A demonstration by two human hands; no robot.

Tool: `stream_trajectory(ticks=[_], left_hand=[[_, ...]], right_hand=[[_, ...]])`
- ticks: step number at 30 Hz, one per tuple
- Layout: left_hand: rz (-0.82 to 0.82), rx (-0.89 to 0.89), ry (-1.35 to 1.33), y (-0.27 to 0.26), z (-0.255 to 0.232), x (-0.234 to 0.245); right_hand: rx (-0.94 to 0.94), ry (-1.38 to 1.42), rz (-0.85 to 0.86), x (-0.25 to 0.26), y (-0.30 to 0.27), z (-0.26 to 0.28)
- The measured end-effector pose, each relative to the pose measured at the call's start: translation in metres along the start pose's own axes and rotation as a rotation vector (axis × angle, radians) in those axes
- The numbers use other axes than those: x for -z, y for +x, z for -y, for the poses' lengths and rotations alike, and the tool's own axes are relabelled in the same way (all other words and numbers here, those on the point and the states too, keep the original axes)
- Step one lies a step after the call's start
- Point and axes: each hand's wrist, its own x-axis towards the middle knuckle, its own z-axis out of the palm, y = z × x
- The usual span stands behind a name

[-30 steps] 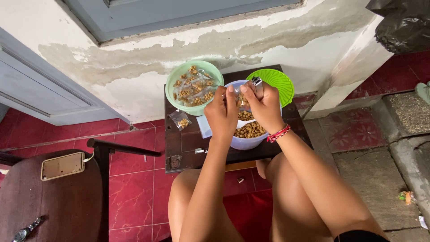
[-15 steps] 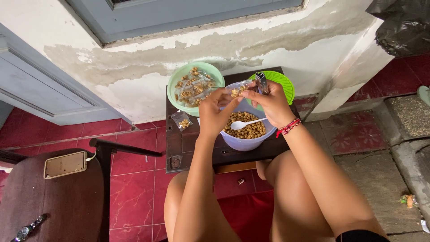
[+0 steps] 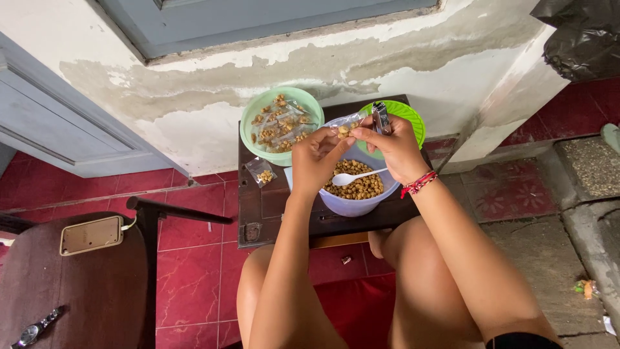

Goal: The person packages snacks by scooping them from a container with a spoon into small plastic bags, then seals the bags by hand, and staples them with a stapler before placing them into a bowl.

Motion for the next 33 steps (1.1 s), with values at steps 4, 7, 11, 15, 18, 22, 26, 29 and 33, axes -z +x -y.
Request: stream_trajectory(ticks=[4,7,11,15,18,22,26,29,33], left_hand=[[0.076,0.031,0.065,0.003,-0.001,0.002],[0.042,0.026,0.045,0.007,-0.010,0.010],[-0.199,0.023,0.223,0.020,-0.012,0.046],[-0.479,0.091,0.253,0.039,0.013,0.088],[-0.530,0.163,0.142,0.041,0.050,0.117],[-0.594,0.228,0.223,0.035,0.111,0.138],[-0.607,0.238,0.202,0.054,0.114,0.145],[-0.522,0.267,0.342,0.063,0.115,0.152],[-0.347,0.310,0.807,0.067,0.146,0.171]], right_hand=[[-0.008,-0.007,-0.022,0.001,-0.004,0.009],[0.042,-0.116,-0.034,-0.004,-0.007,0.026],[0.088,-0.155,-0.095,-0.004,-0.007,0.043],[0.106,-0.197,-0.138,0.015,0.000,0.036],[0.092,-0.190,-0.166,0.024,0.004,0.028],[0.121,-0.179,-0.176,0.029,0.005,0.028],[0.107,-0.188,-0.190,0.035,0.006,0.034],[0.098,-0.197,-0.189,0.037,0.005,0.038],[0.094,-0.201,-0.193,0.050,0.005,0.034]])
